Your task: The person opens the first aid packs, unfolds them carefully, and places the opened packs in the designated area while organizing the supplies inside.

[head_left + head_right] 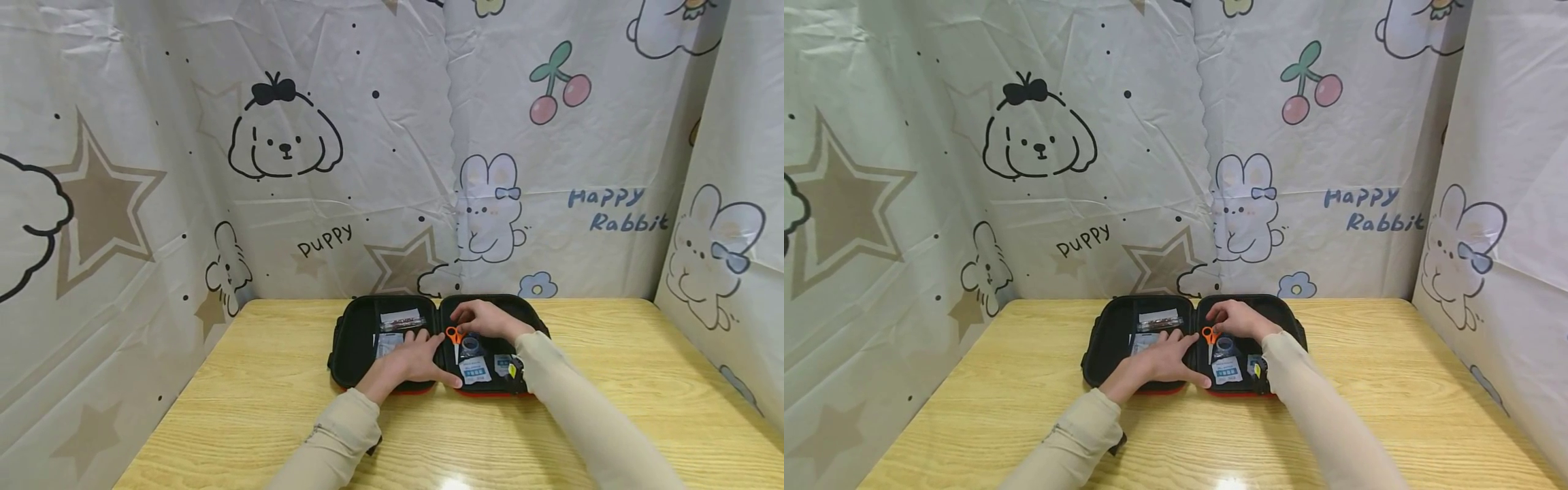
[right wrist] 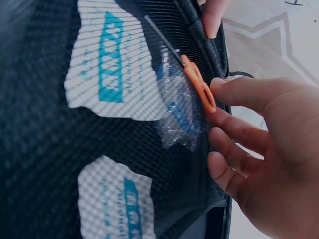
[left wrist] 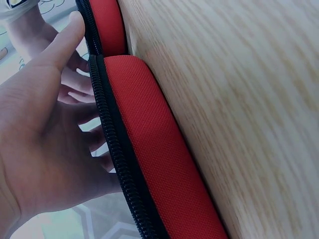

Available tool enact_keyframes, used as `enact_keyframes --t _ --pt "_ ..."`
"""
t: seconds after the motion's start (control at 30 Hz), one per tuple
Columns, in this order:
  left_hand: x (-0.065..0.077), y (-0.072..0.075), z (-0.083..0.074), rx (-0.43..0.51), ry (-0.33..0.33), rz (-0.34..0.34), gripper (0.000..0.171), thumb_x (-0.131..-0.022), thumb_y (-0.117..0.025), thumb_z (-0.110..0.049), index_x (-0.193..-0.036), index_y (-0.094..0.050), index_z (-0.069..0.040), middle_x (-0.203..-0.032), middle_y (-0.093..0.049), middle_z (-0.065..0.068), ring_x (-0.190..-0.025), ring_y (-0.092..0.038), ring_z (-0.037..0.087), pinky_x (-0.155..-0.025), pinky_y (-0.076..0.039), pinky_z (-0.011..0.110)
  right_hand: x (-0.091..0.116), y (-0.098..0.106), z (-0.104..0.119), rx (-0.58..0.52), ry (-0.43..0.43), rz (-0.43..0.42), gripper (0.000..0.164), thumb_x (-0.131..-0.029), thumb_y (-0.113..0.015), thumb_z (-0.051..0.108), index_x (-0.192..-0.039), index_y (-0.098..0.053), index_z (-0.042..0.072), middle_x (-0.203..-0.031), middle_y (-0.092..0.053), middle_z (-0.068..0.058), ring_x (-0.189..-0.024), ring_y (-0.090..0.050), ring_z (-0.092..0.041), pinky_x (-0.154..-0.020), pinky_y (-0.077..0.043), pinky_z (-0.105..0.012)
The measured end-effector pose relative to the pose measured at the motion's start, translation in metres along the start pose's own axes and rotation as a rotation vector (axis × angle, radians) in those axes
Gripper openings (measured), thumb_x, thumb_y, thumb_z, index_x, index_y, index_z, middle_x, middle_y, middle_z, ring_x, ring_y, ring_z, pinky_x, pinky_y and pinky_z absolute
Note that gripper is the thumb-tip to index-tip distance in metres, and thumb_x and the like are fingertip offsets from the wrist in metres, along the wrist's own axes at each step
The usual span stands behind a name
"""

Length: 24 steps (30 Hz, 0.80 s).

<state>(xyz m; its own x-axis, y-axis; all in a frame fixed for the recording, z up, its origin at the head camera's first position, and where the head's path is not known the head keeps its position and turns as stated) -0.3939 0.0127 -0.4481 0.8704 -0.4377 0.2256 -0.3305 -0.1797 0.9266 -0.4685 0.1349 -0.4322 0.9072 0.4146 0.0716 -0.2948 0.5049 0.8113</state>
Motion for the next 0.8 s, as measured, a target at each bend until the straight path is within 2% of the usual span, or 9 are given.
enact_keyframes --t 0.3,0.43,0.63,0.8 --pt "0.000 0.001 0.000 0.000 0.009 -0.006 0.105 -0.072 -0.071 -0.075 -0.157 -0.030 -0.026 -0.154 -0.035 0.010 -0.136 -0.035 0.031 -0.106 -0.042 0.050 0.001 -0.005 0.001 0.021 0.014 0.025 0.031 -0.089 -0.069 0.008 -0.120 -0.070 0.004 -0.112 -0.071 -0.012 -0.100 -0.063 -0.023 -0.093 -0.051 -0.047" --pt "0.000 0.001 0.000 0.007 0.011 -0.004 0.106 -0.072 -0.071 -0.074 -0.157 -0.030 -0.026 -0.155 -0.034 0.010 -0.137 -0.034 0.031 -0.106 -0.042 0.051 0.003 -0.001 0.002 0.030 0.015 0.024 0.031 -0.089 -0.069 0.009 -0.120 -0.070 0.005 -0.113 -0.071 -0.011 -0.098 -0.063 -0.021 -0.091 -0.052 -0.043" --pt "0.000 0.001 0.000 0.013 0.011 -0.003 0.105 -0.073 -0.071 -0.073 -0.157 -0.030 -0.026 -0.156 -0.033 0.011 -0.137 -0.034 0.031 -0.106 -0.042 0.051 0.010 0.010 -0.002 -0.063 0.026 -0.005 0.026 -0.090 -0.067 0.008 -0.116 -0.071 0.005 -0.099 -0.072 -0.007 -0.079 -0.063 -0.018 -0.070 -0.055 -0.034" --pt "0.001 0.001 0.000 0.013 0.020 -0.004 0.106 -0.072 -0.071 -0.074 -0.157 -0.030 -0.026 -0.158 -0.031 0.010 -0.139 -0.033 0.031 -0.106 -0.042 0.052 0.017 0.019 -0.010 -0.155 0.042 -0.031 0.023 -0.091 -0.066 0.009 -0.113 -0.072 0.003 -0.090 -0.073 -0.006 -0.075 -0.068 -0.019 -0.069 -0.058 -0.035"
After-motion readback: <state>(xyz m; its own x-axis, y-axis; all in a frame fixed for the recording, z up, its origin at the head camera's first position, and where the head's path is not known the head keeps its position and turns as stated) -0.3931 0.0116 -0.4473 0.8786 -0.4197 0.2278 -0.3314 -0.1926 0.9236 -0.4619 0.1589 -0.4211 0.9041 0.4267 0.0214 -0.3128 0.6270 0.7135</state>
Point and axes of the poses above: each hand's wrist, its own x-axis away from the middle knuckle, its own y-axis out of the back of the hand, z = x × y, the point moved 10 cm from there along -x, towards the middle knuckle
